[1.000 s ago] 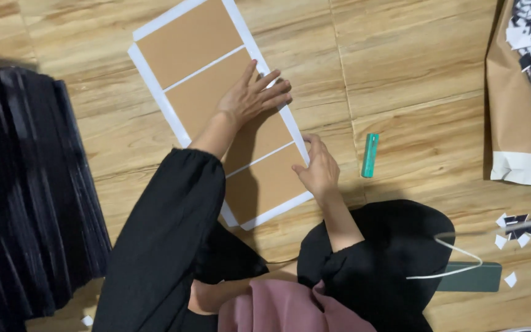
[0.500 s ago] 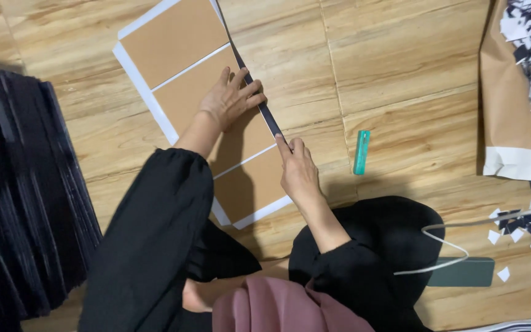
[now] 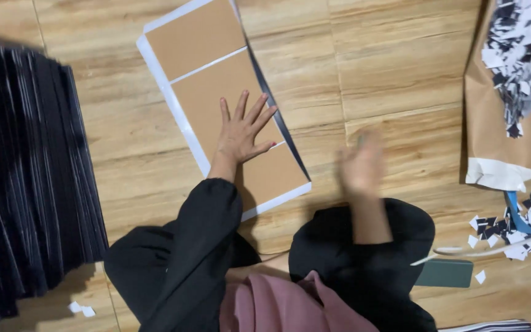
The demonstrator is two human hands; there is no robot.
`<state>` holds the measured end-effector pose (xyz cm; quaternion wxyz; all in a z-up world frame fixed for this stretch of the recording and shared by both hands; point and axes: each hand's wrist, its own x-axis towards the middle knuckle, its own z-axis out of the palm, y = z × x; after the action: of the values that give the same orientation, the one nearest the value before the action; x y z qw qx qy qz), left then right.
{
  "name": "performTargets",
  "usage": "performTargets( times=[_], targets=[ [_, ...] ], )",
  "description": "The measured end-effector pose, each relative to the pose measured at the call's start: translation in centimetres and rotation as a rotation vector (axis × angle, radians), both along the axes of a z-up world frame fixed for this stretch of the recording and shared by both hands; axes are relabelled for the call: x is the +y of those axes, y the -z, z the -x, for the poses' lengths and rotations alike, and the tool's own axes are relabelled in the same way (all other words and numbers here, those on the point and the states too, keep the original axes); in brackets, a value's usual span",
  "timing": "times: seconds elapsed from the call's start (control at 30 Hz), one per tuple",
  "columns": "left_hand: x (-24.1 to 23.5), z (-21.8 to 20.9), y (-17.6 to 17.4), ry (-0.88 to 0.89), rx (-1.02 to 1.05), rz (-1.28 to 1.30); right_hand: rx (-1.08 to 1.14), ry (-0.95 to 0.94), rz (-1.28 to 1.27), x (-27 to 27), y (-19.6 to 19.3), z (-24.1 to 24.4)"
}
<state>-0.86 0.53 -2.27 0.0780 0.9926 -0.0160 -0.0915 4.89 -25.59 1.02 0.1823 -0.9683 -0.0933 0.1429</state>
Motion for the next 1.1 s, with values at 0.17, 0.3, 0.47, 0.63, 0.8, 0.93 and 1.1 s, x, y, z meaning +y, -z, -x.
performTargets(
  times=[0.17, 0.3, 0.47, 0.63, 0.8, 0.93, 1.1],
  targets=[
    [0.5, 0.0, 1.6, -0.025, -0.075, 0.028, 0.048, 0.138, 0.234, -4.1, 6.6, -2.1],
    [0.9, -0.4, 1.8, -0.05, -0.134, 0.057, -0.118, -0.21, -0.235, 4.4, 1.1, -2.1],
    [1.2, -0.3, 2.2, -0.051, -0.135, 0.08, -0.222, -0.497, -0.137, 7.1, 4.6, 0.3],
    [1.1, -0.3, 2.2, -0.048, -0.103, 0.095, -0.215, -0.639, 0.021, 3.9, 3.8, 5.2],
    [1.6, -0.6, 2.1, -0.064, -0.142, 0.073, 0.031, -0.56, 0.068, 3.4, 3.3, 4.9],
    [1.4, -0.2, 2.3, -0.057, -0.161, 0.08, -0.335, -0.537, -0.249, 7.6, 1.1, 0.9],
    [1.6, -0.4, 2.1, -0.052, -0.154, 0.079, 0.04, -0.594, 0.054, 3.9, 3.0, 4.2]
  ],
)
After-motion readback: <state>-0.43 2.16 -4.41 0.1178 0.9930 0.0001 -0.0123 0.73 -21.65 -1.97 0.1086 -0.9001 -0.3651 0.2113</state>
